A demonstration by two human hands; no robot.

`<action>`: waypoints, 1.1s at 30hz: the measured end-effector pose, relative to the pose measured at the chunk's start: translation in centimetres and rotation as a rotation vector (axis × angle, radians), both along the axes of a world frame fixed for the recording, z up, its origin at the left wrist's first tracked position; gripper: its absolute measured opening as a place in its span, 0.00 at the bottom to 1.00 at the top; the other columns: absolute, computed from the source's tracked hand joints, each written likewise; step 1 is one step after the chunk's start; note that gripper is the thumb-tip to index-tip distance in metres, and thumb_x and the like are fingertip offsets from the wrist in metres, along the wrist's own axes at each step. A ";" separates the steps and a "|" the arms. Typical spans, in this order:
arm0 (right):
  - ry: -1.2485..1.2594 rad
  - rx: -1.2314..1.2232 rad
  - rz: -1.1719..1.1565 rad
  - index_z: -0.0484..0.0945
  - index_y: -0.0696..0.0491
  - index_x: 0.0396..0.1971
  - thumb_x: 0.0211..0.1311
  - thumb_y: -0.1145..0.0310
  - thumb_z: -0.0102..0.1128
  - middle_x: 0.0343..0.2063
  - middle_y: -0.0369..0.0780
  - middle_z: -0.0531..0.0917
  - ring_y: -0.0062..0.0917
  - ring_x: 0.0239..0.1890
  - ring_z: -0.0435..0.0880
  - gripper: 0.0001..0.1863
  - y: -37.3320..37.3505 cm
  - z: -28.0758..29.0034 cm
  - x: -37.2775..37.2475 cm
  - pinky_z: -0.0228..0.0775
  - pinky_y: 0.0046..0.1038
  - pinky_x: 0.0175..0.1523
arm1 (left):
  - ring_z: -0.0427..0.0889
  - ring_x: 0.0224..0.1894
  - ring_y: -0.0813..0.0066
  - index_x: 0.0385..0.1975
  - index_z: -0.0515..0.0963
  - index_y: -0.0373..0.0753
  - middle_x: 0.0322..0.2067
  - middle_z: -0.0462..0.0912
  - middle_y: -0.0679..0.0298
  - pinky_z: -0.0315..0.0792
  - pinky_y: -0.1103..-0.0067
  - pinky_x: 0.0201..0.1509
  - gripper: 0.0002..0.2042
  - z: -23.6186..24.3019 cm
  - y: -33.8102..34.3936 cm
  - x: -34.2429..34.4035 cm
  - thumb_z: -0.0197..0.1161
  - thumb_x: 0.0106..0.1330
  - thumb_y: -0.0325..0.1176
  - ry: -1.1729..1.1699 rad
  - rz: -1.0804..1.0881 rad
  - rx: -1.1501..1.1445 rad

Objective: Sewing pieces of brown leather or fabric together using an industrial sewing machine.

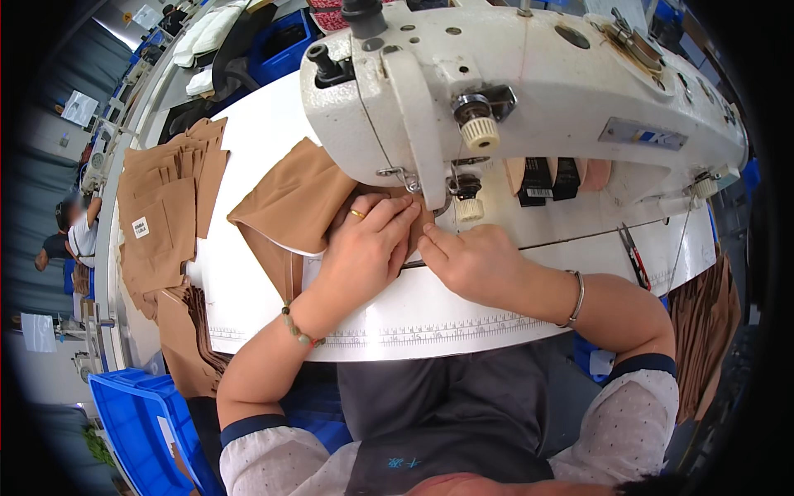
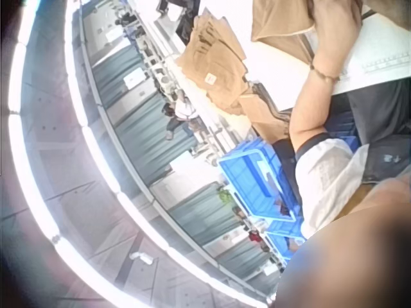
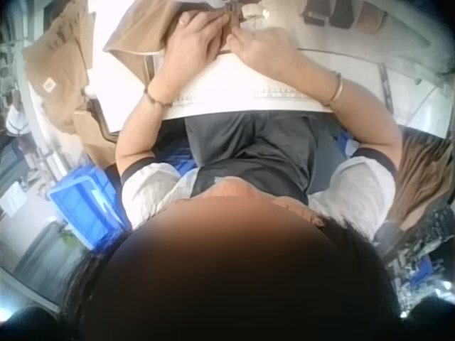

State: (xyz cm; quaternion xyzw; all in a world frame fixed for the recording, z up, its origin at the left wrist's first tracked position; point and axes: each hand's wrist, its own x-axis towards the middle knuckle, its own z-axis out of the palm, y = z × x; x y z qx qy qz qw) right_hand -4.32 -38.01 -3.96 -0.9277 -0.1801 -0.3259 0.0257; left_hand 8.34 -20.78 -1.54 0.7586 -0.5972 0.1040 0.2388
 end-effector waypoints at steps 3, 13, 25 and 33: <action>0.089 -0.014 -0.030 0.83 0.57 0.35 0.55 0.71 0.66 0.41 0.44 0.92 0.20 0.20 0.85 0.08 -0.3 0.0 0.2 0.74 0.24 0.22 | 0.83 0.51 0.51 0.54 0.86 0.36 0.49 0.86 0.57 0.80 0.65 0.53 0.17 -0.2 -0.4 0.8 0.68 0.64 0.23 0.006 -0.001 -0.008; 0.079 0.099 -0.022 0.78 0.53 0.25 0.52 0.71 0.64 0.20 0.38 0.82 0.28 0.20 0.86 0.04 -0.8 0.1 1.1 0.76 0.30 0.23 | 0.84 0.28 0.51 0.30 0.85 0.35 0.25 0.84 0.54 0.77 0.63 0.34 0.02 -0.8 -2.2 4.3 0.69 0.60 0.25 -0.056 0.057 0.000; 0.079 0.034 -0.022 0.82 0.55 0.28 0.51 0.71 0.65 0.21 0.38 0.82 0.27 0.20 0.86 0.05 -0.9 0.0 1.1 0.76 0.29 0.23 | 0.82 0.24 0.49 0.27 0.85 0.34 0.21 0.82 0.52 0.77 0.60 0.31 0.05 -0.6 -2.4 4.3 0.69 0.61 0.29 -0.045 0.100 0.020; 0.066 0.012 -0.022 0.82 0.55 0.28 0.51 0.71 0.65 0.22 0.37 0.82 0.25 0.20 0.85 0.05 -0.9 0.0 1.1 0.75 0.27 0.22 | 0.85 0.37 0.47 0.41 0.85 0.37 0.34 0.86 0.52 0.78 0.57 0.42 0.09 -1.0 -2.2 4.4 0.69 0.60 0.26 -0.061 0.085 0.011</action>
